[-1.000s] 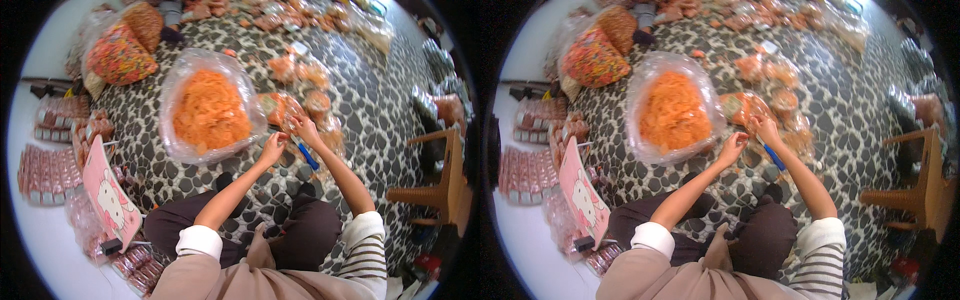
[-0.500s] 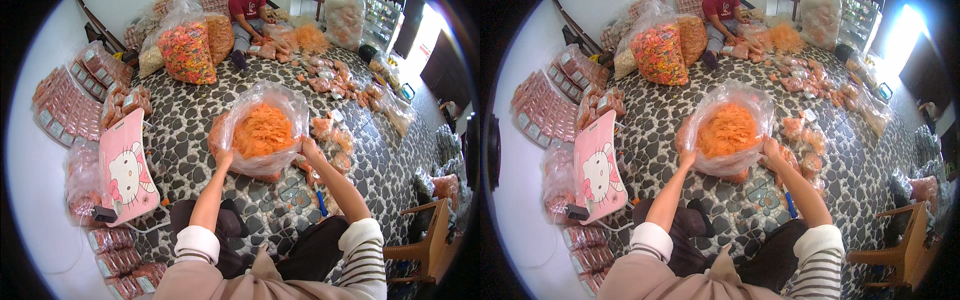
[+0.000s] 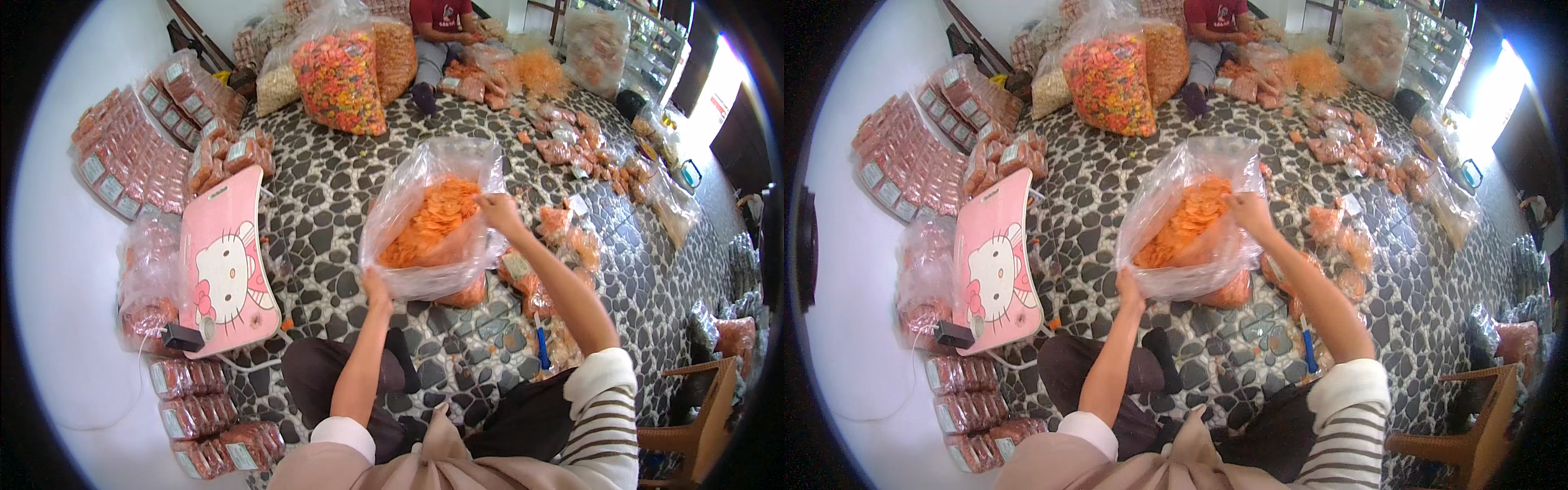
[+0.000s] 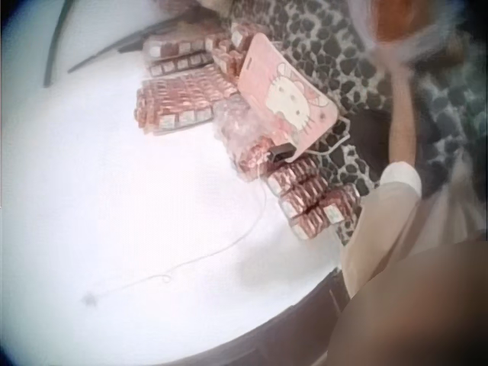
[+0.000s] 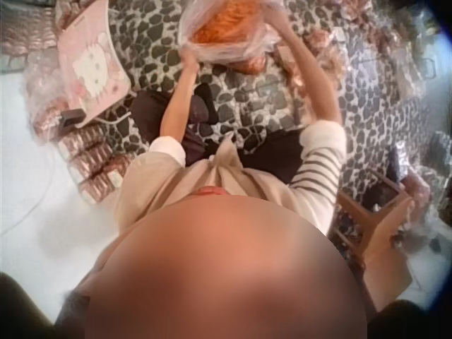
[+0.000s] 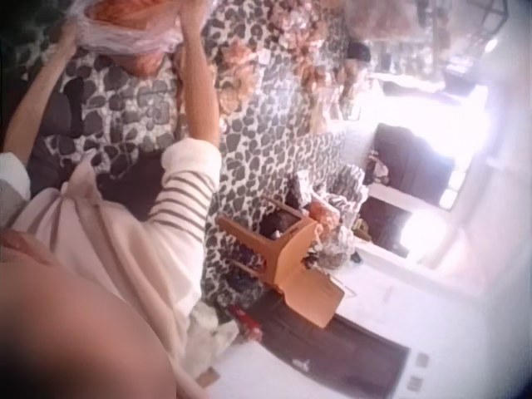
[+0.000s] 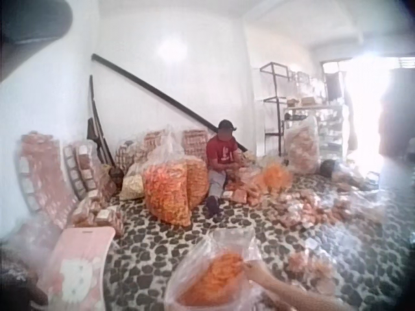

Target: The person sits on the floor and uses a knife to cut orange dried fruit pieces from a large plastic bag into smaller portions. The cut pieces are placed into smaller plastic bags on the floor. Another person is visible in the background performing a similar task.

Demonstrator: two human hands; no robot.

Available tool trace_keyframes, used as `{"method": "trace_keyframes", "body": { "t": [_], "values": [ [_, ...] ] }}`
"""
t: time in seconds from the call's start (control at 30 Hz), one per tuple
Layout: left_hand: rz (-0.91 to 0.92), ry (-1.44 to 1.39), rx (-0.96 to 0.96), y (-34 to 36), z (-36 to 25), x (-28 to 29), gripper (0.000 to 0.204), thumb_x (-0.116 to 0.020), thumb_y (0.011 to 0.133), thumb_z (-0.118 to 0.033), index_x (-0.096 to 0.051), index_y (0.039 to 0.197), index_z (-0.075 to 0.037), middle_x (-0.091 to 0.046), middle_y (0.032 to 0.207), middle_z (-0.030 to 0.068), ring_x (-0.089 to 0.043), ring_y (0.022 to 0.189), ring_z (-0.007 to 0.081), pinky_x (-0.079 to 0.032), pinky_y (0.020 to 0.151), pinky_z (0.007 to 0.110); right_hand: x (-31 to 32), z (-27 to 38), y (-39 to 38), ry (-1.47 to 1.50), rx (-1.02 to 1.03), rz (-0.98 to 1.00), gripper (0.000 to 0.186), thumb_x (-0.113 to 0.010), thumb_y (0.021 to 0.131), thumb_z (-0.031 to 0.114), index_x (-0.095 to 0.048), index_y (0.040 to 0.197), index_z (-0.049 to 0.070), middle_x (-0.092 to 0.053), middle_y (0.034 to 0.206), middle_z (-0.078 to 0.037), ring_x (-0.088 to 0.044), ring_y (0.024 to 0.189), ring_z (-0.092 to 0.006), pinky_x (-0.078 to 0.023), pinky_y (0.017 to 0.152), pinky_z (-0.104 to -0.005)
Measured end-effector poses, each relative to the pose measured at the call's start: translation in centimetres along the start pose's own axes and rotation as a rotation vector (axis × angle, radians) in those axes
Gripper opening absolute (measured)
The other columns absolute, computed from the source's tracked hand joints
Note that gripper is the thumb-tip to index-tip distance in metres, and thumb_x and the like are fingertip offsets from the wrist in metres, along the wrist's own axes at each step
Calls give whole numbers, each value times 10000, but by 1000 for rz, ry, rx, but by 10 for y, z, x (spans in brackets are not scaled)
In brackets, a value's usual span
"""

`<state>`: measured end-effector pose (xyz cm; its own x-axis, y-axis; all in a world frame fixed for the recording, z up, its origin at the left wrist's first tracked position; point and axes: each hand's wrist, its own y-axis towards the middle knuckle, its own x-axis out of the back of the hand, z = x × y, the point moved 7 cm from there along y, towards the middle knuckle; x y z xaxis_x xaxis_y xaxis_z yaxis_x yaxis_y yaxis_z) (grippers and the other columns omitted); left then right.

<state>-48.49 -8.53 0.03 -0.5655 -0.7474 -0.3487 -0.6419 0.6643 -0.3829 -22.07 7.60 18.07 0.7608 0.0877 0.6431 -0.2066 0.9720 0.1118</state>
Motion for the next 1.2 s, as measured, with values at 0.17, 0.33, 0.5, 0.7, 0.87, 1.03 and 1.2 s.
{"method": "trace_keyframes", "body": {
  "t": [0.17,0.33,0.5,0.7,0.87,1.03,1.2],
  "values": [
    [127,265,-28,-35,15,-40,347,-279,948,-230,-425,1168,-4,-510,1086,104,-521,959,200,-430,806,325,70,-27,-11,-320,-149,-58,440,-576,801,416,-582,774,-24,-577,658,-142,-577,640,-286,-440,598,-385],
    [400,973,-132,-55,-45,-52,403,-398,897,-265,-410,1193,8,-479,1132,168,-475,1046,257,-367,881,376,22,23,-61,-673,493,-76,676,-591,727,531,-483,1128,-2,-376,1251,-181,-359,1153,-329,-272,950,-514],
    [185,1213,-1298,-113,-133,-87,564,-571,791,-357,-414,1199,0,-351,1272,231,-333,1217,255,-239,968,493,-49,22,-119,-885,777,292,808,-543,657,659,-526,1114,-7,-199,1409,-149,-136,1319,-321,-30,1046,-574],
    [1194,1974,-947,-104,-21,-99,562,-526,769,-541,-542,1070,-66,-603,985,141,-553,983,267,-179,1029,480,-68,-33,-158,-1186,701,628,750,-487,671,681,-583,1089,65,-397,1306,-113,-246,1286,-239,-18,1048,-573],
    [1160,2085,-820,-117,1,-75,482,-499,790,-535,-581,1001,-109,-623,845,121,-583,897,275,-175,1026,487,-45,-93,-181,-1001,435,850,517,-518,760,549,-581,1063,134,-446,1257,-89,-386,1205,-183,-55,1046,-580],
    [1085,1590,-1054,-163,-15,-147,342,-547,823,-365,-556,1025,-90,-593,970,100,-526,1005,252,-238,986,483,26,-69,-155,-791,703,248,366,-565,797,366,-560,1082,136,-441,1271,-33,-379,1206,-191,-127,1044,-567],
    [1392,1046,-787,-222,38,-240,227,-539,843,-229,-563,992,-59,-582,957,122,-525,981,276,-346,905,396,159,-144,-137,-510,155,-254,347,-573,793,229,-521,1110,96,-521,1143,-131,-454,1114,-298,-294,995,-440]
  ]
}}
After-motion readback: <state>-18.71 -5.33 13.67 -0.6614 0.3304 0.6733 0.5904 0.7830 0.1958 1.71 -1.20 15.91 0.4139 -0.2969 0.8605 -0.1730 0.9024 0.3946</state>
